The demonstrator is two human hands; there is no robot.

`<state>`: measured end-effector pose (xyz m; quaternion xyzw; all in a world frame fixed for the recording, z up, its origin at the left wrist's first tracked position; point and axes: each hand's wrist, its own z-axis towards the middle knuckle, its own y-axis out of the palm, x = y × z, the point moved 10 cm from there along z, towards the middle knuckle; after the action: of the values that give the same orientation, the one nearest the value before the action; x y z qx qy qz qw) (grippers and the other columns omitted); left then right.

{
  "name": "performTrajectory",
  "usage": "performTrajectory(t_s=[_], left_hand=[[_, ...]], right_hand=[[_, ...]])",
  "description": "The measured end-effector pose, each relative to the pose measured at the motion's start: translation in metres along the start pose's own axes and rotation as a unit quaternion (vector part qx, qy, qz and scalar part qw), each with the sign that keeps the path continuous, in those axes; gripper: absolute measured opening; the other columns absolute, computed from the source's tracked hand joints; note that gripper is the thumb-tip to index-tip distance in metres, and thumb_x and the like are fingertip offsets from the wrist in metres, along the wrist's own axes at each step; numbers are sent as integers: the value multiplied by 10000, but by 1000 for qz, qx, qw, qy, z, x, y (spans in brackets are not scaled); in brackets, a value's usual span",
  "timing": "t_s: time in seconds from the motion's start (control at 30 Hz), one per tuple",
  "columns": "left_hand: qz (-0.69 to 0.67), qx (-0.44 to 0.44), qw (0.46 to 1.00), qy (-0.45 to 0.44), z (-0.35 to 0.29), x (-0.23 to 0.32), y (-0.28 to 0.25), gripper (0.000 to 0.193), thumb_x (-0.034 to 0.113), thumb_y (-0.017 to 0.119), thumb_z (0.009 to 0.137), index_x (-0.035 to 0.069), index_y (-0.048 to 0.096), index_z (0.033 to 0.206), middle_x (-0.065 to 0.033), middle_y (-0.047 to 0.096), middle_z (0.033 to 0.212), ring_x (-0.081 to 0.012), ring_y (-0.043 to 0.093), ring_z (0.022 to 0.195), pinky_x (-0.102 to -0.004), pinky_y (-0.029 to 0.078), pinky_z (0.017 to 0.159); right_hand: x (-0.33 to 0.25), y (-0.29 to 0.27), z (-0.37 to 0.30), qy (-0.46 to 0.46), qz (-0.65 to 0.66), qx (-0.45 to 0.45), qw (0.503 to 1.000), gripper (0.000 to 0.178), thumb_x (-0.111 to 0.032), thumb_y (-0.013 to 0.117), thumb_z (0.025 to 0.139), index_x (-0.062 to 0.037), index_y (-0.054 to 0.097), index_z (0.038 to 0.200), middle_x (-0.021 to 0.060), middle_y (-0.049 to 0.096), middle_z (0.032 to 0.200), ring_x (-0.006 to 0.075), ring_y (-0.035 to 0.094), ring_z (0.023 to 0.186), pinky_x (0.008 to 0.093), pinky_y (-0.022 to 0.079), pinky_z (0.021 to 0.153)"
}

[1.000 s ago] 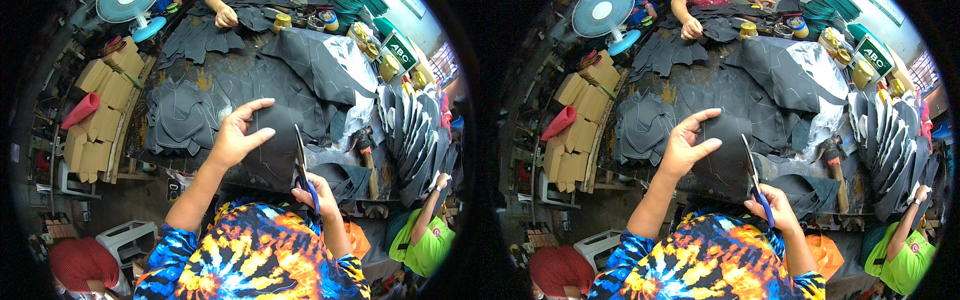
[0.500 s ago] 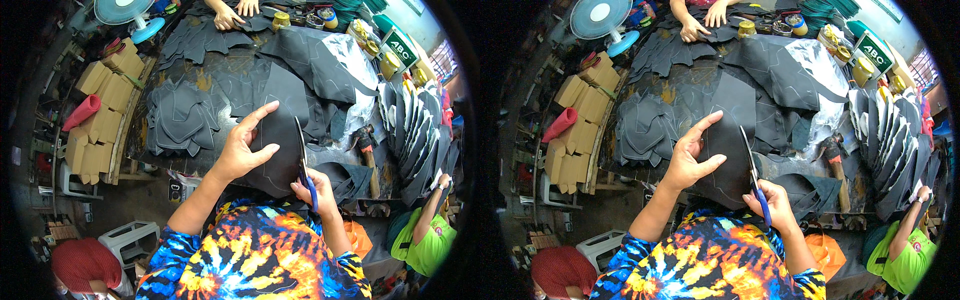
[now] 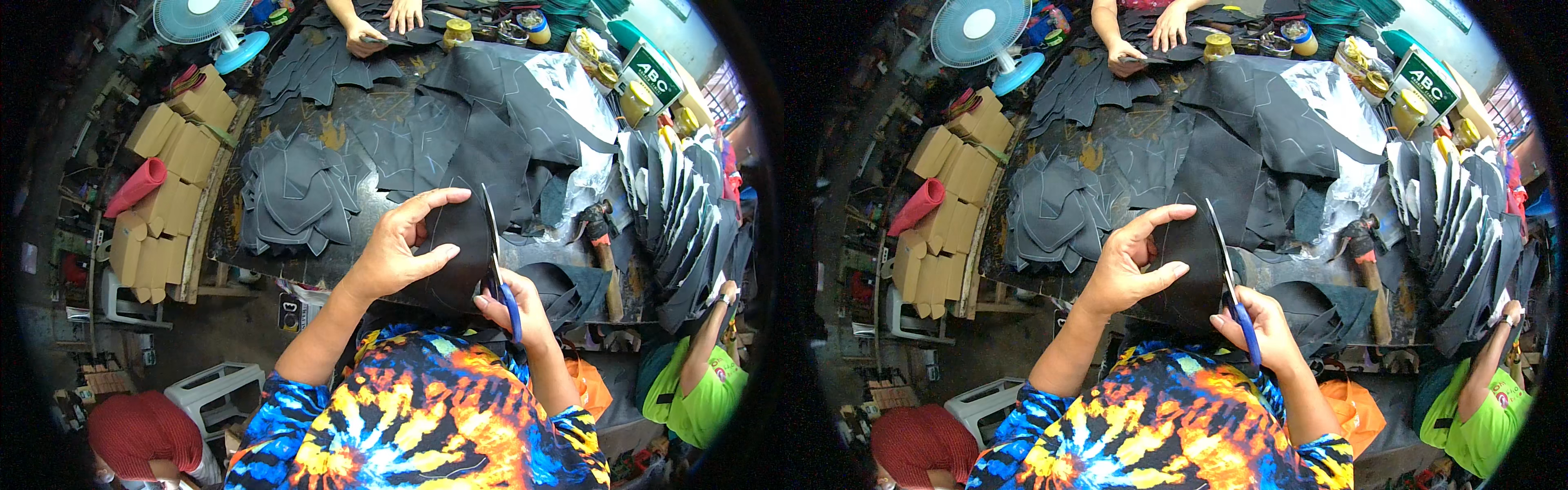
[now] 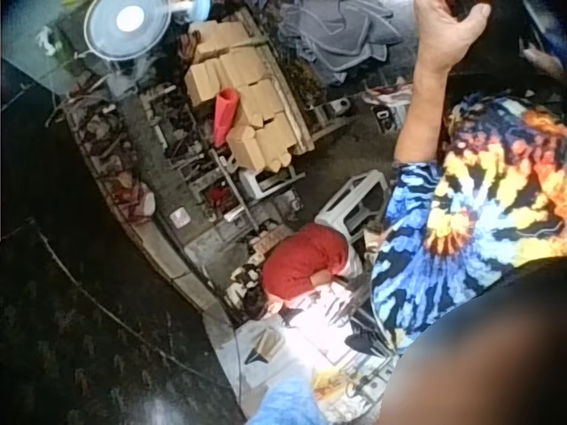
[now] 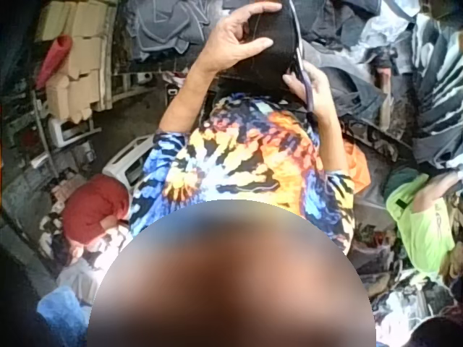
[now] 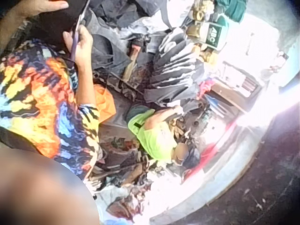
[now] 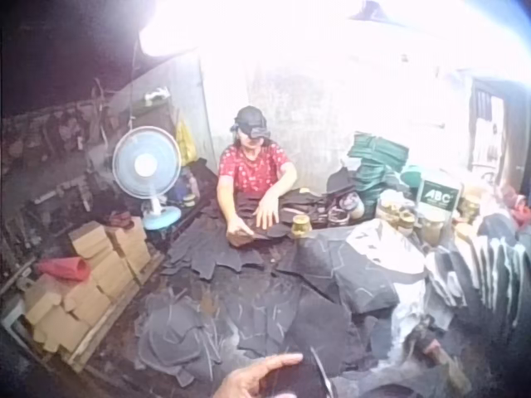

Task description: The person uses shears to cut dark gray fabric pieces along marked outlines on a worktable. They repeatedly pick up fabric, cut along the lines, and place the cut pieces aside. A coworker is visible in the background handling similar materials.

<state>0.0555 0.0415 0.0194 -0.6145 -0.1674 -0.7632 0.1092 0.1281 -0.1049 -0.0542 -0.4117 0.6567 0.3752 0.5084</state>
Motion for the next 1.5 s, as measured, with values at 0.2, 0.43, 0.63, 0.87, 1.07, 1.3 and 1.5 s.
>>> performTrajectory(t_s=[0.2,0.43,0.63,0.87,1.07,1.3,1.5], left_hand=[[25,-38,999,-23,1,7,-1,611,-55,703,802,-2,498,1375,-66,561,1304,-146,582,1155,-304,498,967],[122,-119,985,-39,0,6,17,625,-32,722,756,31,543,1351,-58,560,1281,-124,584,1114,-269,497,922],[157,-158,973,-66,0,12,12,612,-18,712,744,27,560,1335,-55,569,1278,-106,585,1077,-249,494,871],[159,-197,967,24,9,26,19,481,10,656,790,4,589,1266,-64,604,1229,-169,584,1102,-305,466,930],[241,-325,914,21,14,30,36,261,-8,619,834,0,624,1095,-112,662,1060,-250,635,1028,-343,477,917],[306,-360,880,41,29,22,65,96,21,684,801,31,651,891,-121,664,836,-279,664,788,-368,506,723],[154,-25,987,-26,5,10,19,625,149,693,908,85,367,1438,-98,693,893,-228,684,870,-352,510,808]], right_hand=[[2,-4,-7,16,-9,-39,999,209,-130,746,869,-85,551,811,-81,497,741,22,427,690,200,367,609],[-14,-4,4,-46,0,-40,998,225,-180,745,877,-61,554,886,-53,516,785,51,462,747,219,414,677],[-12,-18,-3,-14,-67,-30,997,217,-109,771,845,-61,570,780,-77,510,715,29,445,679,223,393,599],[-7,-36,-13,36,-79,-13,996,211,-82,766,838,-73,571,757,-90,502,699,8,440,652,201,365,564],[-25,-54,1,-28,-7,91,995,229,-137,771,839,-88,551,795,-66,516,665,29,453,603,207,363,544],[-45,-36,29,-93,12,78,993,316,-201,834,769,-75,611,955,-65,564,790,35,505,706,200,403,629],[-41,-58,31,-132,154,224,953,238,-128,768,825,-35,613,979,-21,600,824,68,549,736,223,428,671]])
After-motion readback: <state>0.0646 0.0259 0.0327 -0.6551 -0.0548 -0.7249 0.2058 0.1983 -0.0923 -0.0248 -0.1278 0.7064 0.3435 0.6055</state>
